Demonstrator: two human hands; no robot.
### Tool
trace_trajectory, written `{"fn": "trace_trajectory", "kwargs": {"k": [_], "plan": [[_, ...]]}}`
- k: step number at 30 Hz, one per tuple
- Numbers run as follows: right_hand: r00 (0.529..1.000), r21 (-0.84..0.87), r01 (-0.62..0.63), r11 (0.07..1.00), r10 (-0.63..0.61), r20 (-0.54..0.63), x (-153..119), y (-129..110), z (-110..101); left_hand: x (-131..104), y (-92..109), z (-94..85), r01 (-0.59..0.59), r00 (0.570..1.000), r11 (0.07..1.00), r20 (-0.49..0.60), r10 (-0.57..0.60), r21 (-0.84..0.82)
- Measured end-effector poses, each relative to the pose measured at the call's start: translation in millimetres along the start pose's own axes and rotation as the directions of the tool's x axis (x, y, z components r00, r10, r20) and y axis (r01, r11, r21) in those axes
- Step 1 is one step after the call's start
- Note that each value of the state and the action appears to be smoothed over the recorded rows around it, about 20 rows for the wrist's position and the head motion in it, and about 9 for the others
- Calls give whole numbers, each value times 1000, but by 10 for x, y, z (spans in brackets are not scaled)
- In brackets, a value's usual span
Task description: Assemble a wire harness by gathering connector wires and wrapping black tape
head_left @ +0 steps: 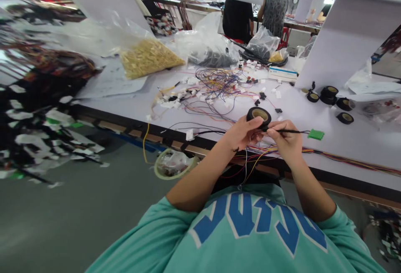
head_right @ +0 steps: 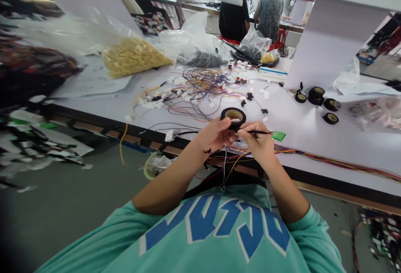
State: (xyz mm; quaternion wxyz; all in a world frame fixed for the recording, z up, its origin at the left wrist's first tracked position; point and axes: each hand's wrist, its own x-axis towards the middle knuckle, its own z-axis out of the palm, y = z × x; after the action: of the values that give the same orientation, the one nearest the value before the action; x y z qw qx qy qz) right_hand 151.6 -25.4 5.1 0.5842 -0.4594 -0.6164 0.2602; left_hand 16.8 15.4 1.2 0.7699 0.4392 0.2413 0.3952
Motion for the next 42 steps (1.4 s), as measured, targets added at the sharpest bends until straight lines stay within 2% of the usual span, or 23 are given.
{"fn": "trace_trajectory", "kwargs": {"k": [2, 4, 6, 8, 9, 10, 12, 13, 14, 15, 17, 19, 22, 24, 26, 28, 29, 31, 34, 36, 39, 40, 42], "plan": [[988, 113, -154, 982, 152, 24, -2, -3, 30, 23, -4, -24, 21, 1000, 1000, 17, -21, 10], [962, 205, -268, 941, 274, 2, 13, 22, 51, 38, -61, -24, -17, 1000, 999, 9, 17, 41], [941, 254, -311, 916, 335, -56, 42, 62, 44, 30, -126, -13, -130, 991, 988, -34, 133, 88], [929, 252, -312, 916, 350, -121, 75, 90, -1, -8, -156, -7, -300, 945, 932, -67, 319, 205], [927, 221, -308, 925, 345, -149, 88, 92, -36, -32, -152, -7, -371, 917, 881, -34, 397, 293], [928, 162, -306, 938, 332, -169, 97, 84, -74, -56, -139, -8, -423, 896, 820, 44, 441, 385], [941, -28, -290, 957, 280, -191, 99, 42, -149, -82, -107, -9, -468, 882, 705, 241, 404, 532], [954, -143, -261, 955, 233, -187, 93, 13, -178, -78, -97, -6, -465, 885, 669, 287, 367, 580], [969, -236, -213, 948, 175, -172, 83, -16, -198, -61, -96, 0, -450, 893, 649, 286, 348, 614], [983, -301, -146, 942, 105, -148, 68, -42, -210, -33, -103, 9, -414, 904, 638, 213, 369, 649], [994, -378, -32, 925, -10, -109, 37, -76, -207, 39, -138, 33, -353, 886, 606, 46, 462, 713], [997, -401, 4, 916, -35, -69, 15, -79, -184, 99, -183, 68, -338, 859, 544, 16, 512, 768], [1000, -424, 18, 905, -10, 20, 29, -34, -155, 119, -233, 132, -343, 845, 483, 40, 533, 806], [998, -462, 62, 885, -63, 14, 58, 9, -152, 97, -237, 170, -353, 844, 522, 24, 536, 777], [987, -499, 92, 862, -144, -65, 77, 46, -158, 77, -206, 189, -347, 856, 664, -66, 513, 662], [975, -495, 107, 862, -188, -115, 70, 67, -157, 82, -145, 175, -301, 902, 843, -153, 403, 447], [975, -472, 116, 874, -191, -112, 57, 72, -152, 98, -111, 156, -254, 938, 912, -147, 313, 324], [984, -379, 105, 920, -152, -97, 22, 72, -129, 150, -57, 99, -119, 992, 985, -23, 123, 126], [991, -140, -63, 988, 45, -128, -3, 86, -84, 228, -53, 19, 29, 987, 1000, 159, -29, 1], [970, 44, -190, 981, 194, -149, 24, 125, -66, 236, -92, -1, 13, 987, 1000, 162, -13, 0], [935, 221, -265, 939, 306, -178, 106, 210, -93, 161, -125, 8, -187, 982, 976, 59, 181, 109], [927, 233, -275, 933, 322, -193, 130, 230, -118, 125, -120, 13, -263, 965, 947, 67, 255, 185], [921, 154, -289, 945, 318, -223, 154, 236, -181, 67, -98, 17, -370, 928, 858, 193, 320, 356]]}}
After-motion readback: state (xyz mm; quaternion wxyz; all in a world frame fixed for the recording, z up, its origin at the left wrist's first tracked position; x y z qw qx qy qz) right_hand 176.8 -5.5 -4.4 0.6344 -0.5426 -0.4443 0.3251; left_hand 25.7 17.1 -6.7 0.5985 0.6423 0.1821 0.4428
